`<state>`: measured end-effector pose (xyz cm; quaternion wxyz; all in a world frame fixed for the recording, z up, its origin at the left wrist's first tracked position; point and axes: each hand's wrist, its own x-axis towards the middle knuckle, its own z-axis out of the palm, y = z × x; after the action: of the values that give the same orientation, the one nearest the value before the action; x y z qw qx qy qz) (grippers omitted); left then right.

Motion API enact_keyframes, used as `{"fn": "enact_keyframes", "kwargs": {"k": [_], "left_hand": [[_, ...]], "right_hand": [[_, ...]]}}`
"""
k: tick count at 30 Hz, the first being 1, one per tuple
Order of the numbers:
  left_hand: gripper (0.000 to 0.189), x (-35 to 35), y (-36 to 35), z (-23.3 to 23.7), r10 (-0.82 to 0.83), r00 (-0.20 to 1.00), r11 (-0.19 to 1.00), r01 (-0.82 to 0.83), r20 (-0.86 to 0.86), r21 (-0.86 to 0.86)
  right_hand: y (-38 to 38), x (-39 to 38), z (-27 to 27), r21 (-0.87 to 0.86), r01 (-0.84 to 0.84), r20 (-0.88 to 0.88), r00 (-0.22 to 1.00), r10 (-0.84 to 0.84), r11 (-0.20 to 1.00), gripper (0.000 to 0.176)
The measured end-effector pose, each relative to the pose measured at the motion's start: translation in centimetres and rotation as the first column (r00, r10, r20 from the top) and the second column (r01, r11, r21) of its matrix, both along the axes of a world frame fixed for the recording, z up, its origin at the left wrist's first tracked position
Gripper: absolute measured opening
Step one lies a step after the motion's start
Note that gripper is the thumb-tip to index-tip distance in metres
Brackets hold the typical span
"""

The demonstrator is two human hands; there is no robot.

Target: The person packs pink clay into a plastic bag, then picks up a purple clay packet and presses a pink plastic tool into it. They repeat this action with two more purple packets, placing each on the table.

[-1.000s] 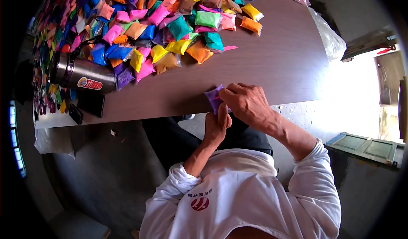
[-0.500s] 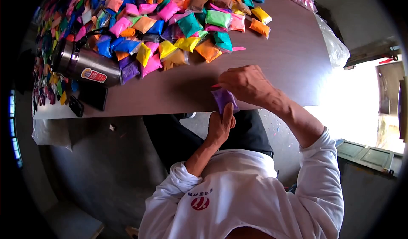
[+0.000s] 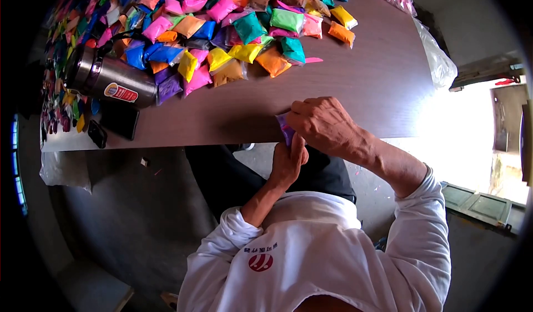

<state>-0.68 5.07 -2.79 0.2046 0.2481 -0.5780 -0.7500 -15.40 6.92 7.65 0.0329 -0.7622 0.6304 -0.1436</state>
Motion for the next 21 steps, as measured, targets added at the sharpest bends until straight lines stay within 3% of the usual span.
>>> {"fn": "enact_keyframes", "kwargs": {"k": [13, 19, 21], "left_hand": [[0.053, 0.0, -0.3, -0.4, -0.028, 0.993, 1.000, 0.029, -0.118, 0.006], [0.058, -0.1, -0.2, -0.1, 0.007, 0.998, 0.997, -0.003, -0.056, 0.072], [0.058, -0.5, 0.0, 0.4, 0.032, 0.999, 0.991, -0.032, 0.003, 0.131]], "right_hand": [[-2.1, 0.4, 0.1, 0.103, -0.001, -0.089, 0.996, 0.010, 0.995, 0.008], [-2.5, 0.1, -0.7, 0.112, 0.043, 0.017, 0.999, -0.045, 0.993, 0.009], [-1.9, -0.6, -1.5, 0.028, 0.181, 0.148, 0.972, -0.183, 0.983, 0.010]]}}
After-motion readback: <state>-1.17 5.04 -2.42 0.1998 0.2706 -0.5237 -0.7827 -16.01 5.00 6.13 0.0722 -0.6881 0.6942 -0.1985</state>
